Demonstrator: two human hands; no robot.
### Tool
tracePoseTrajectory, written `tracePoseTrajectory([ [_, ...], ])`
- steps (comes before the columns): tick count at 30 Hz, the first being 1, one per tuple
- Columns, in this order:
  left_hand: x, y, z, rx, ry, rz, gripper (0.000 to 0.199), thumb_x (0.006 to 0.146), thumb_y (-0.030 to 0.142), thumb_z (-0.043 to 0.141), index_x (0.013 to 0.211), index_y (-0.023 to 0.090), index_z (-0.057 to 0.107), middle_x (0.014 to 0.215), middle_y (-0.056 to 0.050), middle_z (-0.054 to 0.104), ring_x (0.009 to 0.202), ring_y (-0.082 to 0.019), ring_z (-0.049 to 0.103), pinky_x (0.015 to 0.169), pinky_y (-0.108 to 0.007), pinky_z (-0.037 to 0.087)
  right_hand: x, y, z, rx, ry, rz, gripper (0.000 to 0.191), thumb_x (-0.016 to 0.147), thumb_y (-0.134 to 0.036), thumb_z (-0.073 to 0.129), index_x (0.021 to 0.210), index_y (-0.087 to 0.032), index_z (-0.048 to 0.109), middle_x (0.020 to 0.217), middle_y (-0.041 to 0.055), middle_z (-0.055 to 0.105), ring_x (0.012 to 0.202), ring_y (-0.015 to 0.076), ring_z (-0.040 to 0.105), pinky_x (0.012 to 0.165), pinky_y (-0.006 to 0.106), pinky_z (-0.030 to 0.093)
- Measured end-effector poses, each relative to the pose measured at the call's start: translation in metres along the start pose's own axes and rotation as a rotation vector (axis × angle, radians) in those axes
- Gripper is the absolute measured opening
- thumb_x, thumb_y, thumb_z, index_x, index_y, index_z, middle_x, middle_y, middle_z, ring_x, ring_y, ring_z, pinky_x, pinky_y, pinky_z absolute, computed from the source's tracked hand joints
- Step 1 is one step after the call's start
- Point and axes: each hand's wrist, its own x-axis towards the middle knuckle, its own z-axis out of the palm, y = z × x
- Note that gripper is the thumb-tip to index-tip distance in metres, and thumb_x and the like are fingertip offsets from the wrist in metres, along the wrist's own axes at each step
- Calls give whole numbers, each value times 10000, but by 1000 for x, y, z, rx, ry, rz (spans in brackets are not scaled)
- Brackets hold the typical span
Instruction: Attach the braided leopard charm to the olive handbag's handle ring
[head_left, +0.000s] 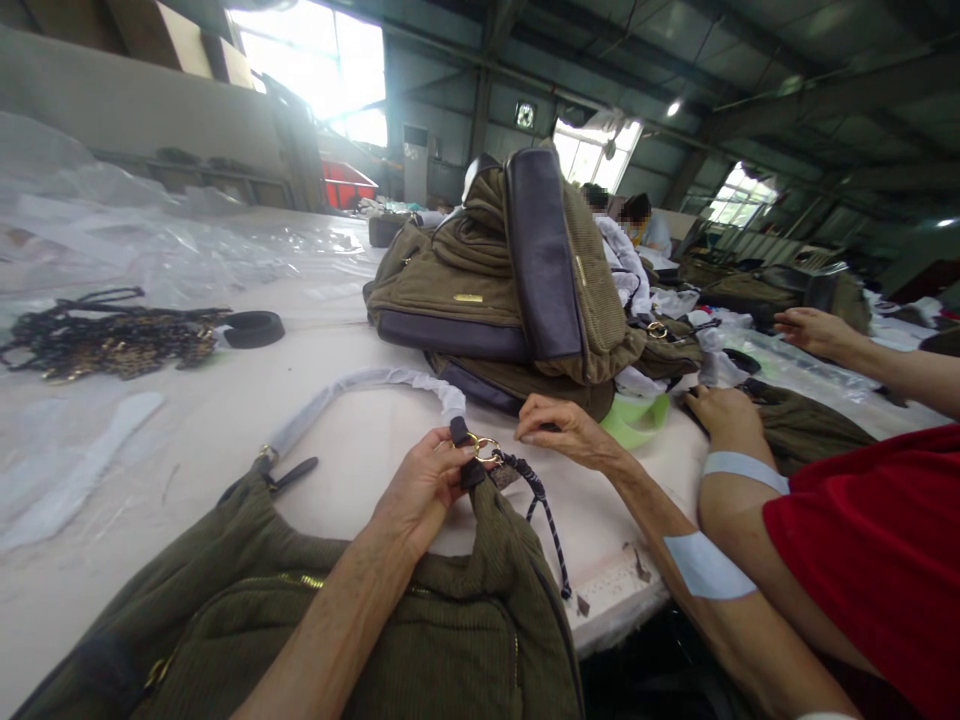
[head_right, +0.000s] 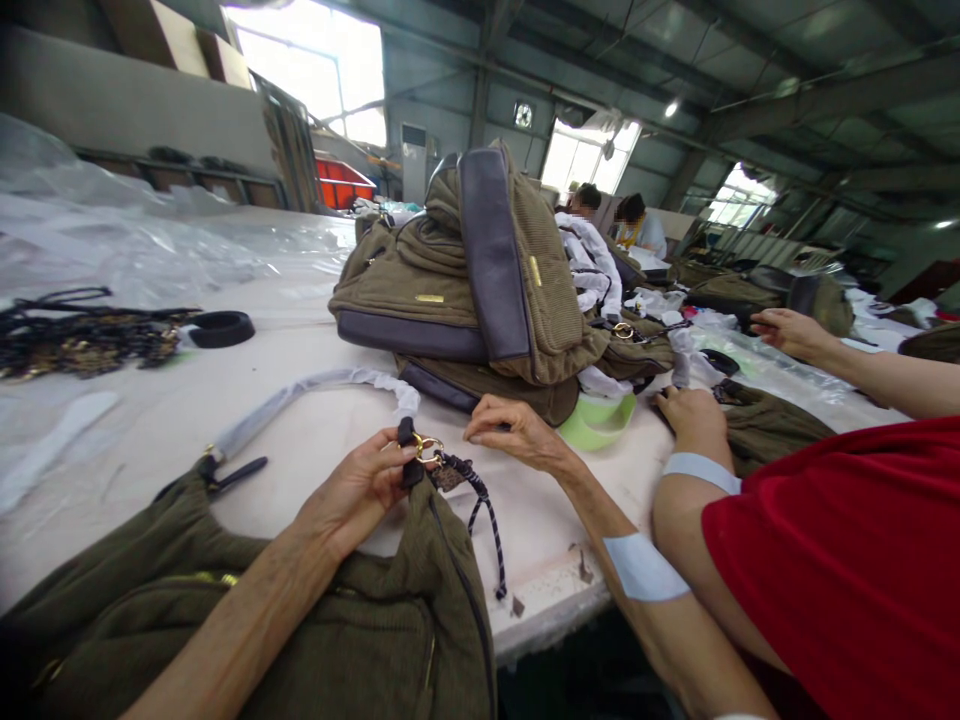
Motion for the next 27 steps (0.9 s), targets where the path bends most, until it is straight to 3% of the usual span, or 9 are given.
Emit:
tracePoseTrajectory([
  [4,0,0,0,10,2,1,199,711,78,622,869,152,525,867,-44,675,674,-134,656,641,-231,512,2,-4,1,38,19,-13,160,838,-288,618,847,-156,709,841,59,603,812,151,565,758,275,426],
  [11,-1,0,2,48,2,12,235,690,117,658,882,142,525,840,-39,667,644,-108,629,613,-205,488,2,-9,8,109,-16,112,196,819,-307,631,836,-129,711,756,47,622,701,129,546,628,238,400],
  [15,-2,0,3,68,-6,18,332,646,162,715,908,143,513,857,-45,659,676,-118,629,627,-212,484,5,-9,12,119,-30,99,197,819,-301,630,803,-121,709,739,46,616,685,124,537,616,237,384],
  [19,-1,-2,5,53,-30,59,461,551,93,745,934,147,493,851,-24,641,754,-129,621,690,-223,490,5,-9,15,131,-35,89,208,817,-320,633,808,-128,712,721,39,592,675,122,515,605,240,366],
  [27,0,-5,5,91,-25,88,462,539,75,714,930,153,483,869,-18,630,792,-127,598,717,-228,473,4,-18,19,93,-4,74,199,805,-315,647,766,-128,703,640,1,506,590,95,411,535,239,278],
])
